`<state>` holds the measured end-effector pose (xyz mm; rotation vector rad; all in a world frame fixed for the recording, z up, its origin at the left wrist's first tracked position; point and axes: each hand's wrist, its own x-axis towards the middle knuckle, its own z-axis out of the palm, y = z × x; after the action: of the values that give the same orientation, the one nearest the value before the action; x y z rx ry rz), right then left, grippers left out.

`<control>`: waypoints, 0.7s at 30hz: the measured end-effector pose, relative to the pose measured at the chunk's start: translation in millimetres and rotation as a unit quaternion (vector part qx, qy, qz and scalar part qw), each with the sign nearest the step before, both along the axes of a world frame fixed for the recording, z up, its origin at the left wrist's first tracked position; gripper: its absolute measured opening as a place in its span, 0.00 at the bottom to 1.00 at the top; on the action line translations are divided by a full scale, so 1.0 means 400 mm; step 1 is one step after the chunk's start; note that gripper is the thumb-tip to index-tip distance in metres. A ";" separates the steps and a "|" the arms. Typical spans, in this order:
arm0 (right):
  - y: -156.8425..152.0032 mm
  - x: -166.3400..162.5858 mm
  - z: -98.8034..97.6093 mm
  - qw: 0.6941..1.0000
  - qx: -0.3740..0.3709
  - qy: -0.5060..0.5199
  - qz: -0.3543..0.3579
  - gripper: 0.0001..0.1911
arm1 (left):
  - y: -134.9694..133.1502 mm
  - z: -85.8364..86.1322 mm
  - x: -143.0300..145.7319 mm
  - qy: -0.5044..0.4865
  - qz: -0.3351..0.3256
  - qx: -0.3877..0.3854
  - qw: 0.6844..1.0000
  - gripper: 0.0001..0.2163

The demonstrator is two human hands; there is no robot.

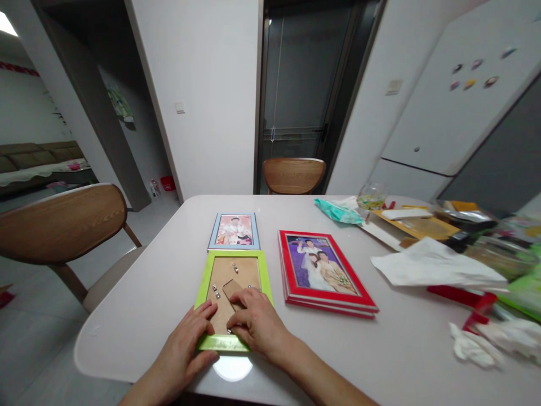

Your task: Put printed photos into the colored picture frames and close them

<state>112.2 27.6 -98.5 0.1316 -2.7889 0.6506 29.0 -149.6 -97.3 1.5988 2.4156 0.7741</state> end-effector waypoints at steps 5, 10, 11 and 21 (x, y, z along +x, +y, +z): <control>-0.002 -0.001 0.013 1.000 0.012 -0.003 0.011 0.09 | 0.002 0.002 -0.015 -0.004 0.007 0.003 1.000 0.08; -0.002 0.022 0.047 0.998 0.024 -0.014 0.057 0.12 | 0.001 0.003 -0.016 -0.013 0.007 0.011 1.000 0.09; -0.004 0.026 0.051 0.998 0.024 -0.014 0.060 0.12 | 0.001 0.002 -0.016 -0.013 0.006 0.012 1.000 0.09; 0.045 0.007 0.019 0.988 0.011 0.021 -0.155 0.13 | -0.002 -0.008 -0.020 0.002 0.004 0.009 1.000 0.09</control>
<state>115.2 45.7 -91.0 -0.2754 -2.6940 0.5316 21.1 -150.4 -100.3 1.6010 2.4255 0.7978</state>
